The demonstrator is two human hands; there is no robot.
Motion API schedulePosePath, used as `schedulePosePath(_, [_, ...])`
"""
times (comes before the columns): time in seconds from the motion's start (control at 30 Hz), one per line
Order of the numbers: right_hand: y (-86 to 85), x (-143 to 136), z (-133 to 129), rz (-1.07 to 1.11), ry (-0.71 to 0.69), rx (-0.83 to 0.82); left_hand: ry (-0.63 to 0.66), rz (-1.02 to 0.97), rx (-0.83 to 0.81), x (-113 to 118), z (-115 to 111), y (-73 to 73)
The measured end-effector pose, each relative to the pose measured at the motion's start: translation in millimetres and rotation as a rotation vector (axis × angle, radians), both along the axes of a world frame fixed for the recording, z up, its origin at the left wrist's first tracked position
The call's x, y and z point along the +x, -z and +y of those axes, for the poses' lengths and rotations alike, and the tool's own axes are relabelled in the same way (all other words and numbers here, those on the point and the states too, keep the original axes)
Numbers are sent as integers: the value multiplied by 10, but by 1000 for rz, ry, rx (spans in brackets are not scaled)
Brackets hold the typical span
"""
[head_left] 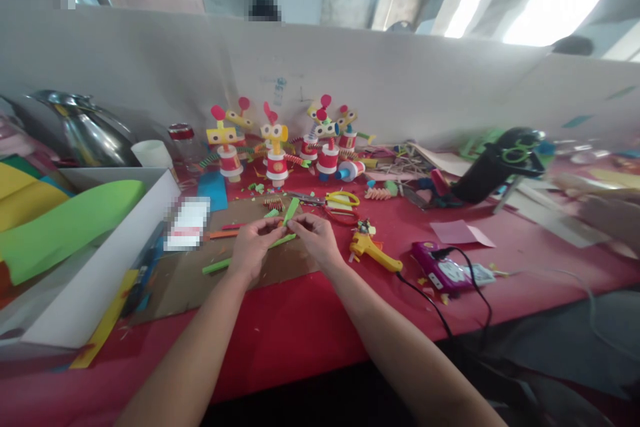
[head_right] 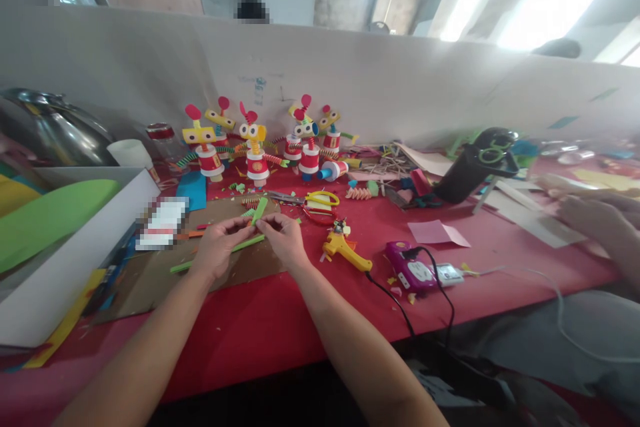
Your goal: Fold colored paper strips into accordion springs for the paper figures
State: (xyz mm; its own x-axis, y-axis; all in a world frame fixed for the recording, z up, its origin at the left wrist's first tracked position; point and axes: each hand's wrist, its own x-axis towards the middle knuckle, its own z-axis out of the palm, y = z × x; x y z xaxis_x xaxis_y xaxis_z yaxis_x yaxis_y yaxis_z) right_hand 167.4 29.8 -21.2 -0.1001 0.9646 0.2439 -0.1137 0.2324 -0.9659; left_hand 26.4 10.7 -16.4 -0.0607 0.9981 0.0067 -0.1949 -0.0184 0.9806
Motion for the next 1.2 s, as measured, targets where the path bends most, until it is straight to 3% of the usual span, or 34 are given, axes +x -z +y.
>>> schedulePosePath(0.3, [1,-26,-21,38,36,-28,41,-178,-56,19,25,41])
schedulePosePath(0.7, [59,-103,-26,92,20,-125,-99,-191,-112,20,37,29])
schedulePosePath(0.93, [47,-103,-50,179,-70,-189,-12,-116,-127,-68,36,-52])
schedulePosePath(1.07, [52,-66,-46,69,-114,-228,46,-51,-118,-123,22,-116])
schedulePosePath(1.2, [87,-70,-36,26,-72,-193,85,-37,-134,-146,26,-99])
